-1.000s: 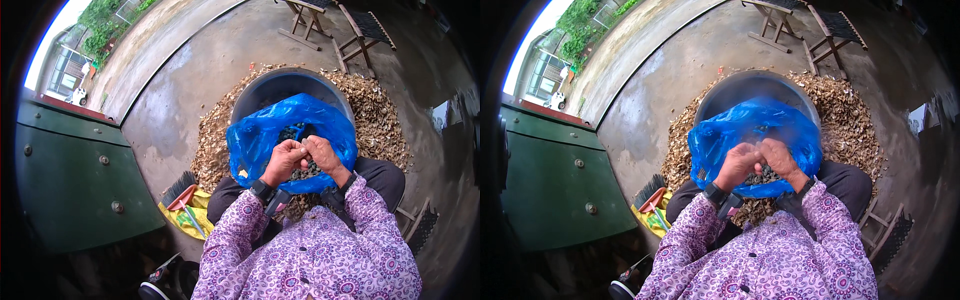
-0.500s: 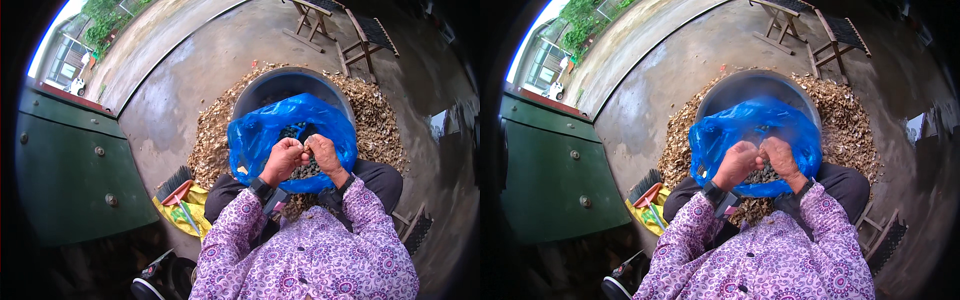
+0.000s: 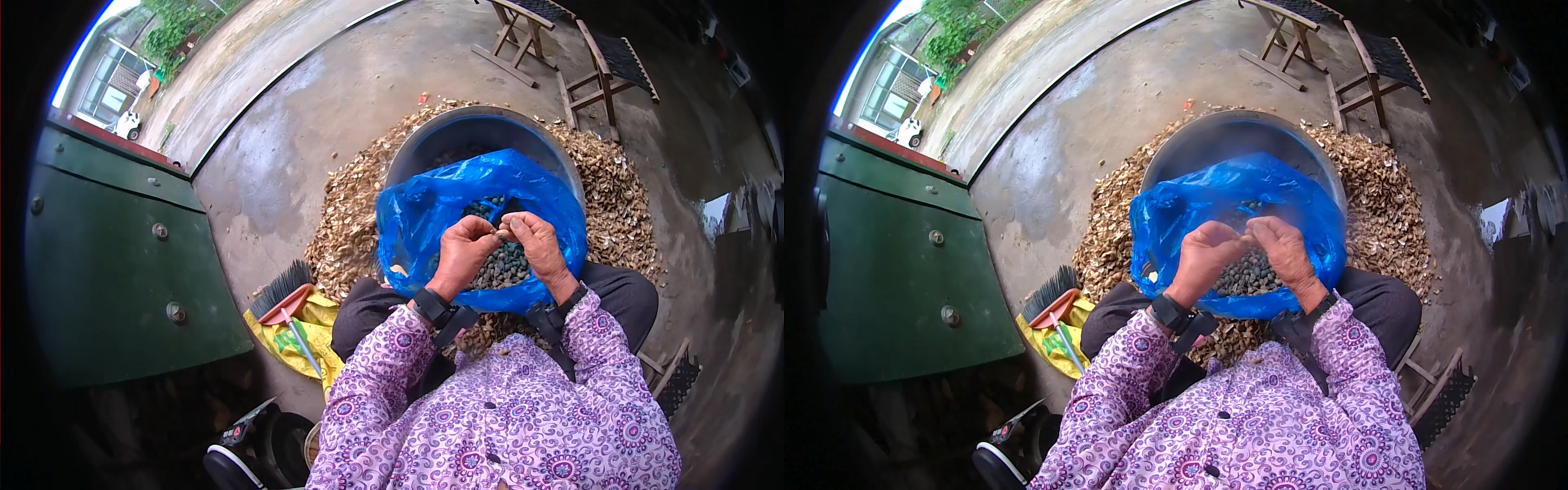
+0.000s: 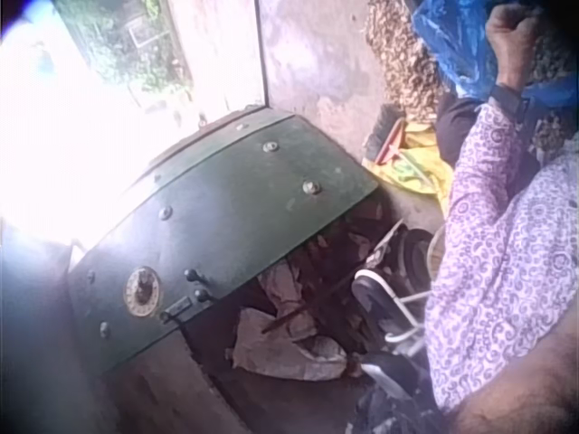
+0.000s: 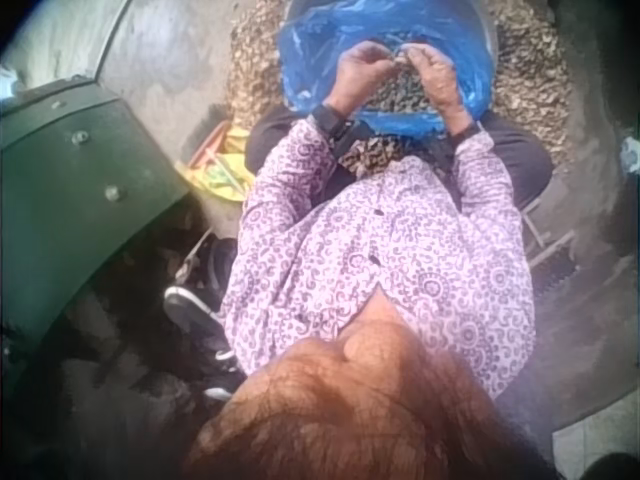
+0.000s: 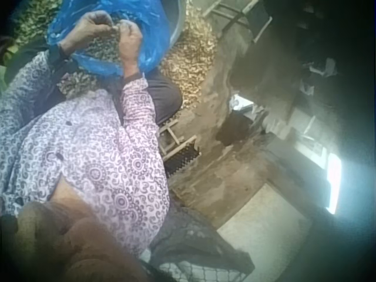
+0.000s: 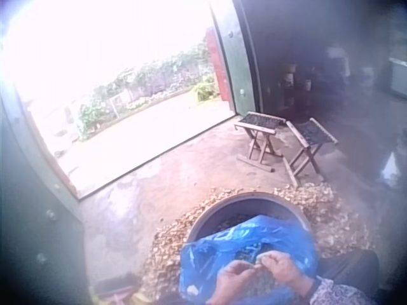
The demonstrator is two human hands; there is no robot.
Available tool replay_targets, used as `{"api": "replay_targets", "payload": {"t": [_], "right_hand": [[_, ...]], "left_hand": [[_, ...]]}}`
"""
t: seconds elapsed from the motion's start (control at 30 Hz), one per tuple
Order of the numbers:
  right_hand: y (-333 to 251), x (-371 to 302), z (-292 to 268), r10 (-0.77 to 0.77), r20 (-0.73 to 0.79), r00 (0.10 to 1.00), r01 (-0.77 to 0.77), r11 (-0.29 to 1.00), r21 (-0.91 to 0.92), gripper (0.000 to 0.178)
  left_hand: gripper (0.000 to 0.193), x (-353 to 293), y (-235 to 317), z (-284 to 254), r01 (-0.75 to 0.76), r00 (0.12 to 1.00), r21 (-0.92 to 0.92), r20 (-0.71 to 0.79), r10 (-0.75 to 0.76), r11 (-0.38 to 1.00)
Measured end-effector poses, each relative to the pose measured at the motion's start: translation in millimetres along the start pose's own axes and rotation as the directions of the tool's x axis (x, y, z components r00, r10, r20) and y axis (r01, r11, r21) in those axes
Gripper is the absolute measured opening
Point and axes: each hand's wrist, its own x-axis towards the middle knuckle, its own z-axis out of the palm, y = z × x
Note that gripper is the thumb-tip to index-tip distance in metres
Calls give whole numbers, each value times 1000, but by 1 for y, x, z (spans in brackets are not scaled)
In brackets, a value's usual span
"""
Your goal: The person sits cross-legged and peels small green nuts by hand, removing the outer shell and placing the peeled kernels into a blue plastic bag. The shells are discarded onto a pile on the floor.
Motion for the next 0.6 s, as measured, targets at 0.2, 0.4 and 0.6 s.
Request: {"api": "replay_targets", "payload": {"t": [0.2, 0.4, 0.6], "right_hand": [[1, 7, -13, 63, -132, 989, -68, 997, -31, 24], [53, 18, -46, 193, -230, 954, -238, 953, -186, 27], [91, 12, -68, 55, -24, 998, -50, 540, -840, 15]], "left_hand": [[12, -3, 13, 4, 100, 994, 140, 31, -105, 985], [21, -18, 29, 5, 212, 782, 504, 426, -455, 837], [26, -18, 34, -1, 202, 828, 448, 397, -396, 871]]}}
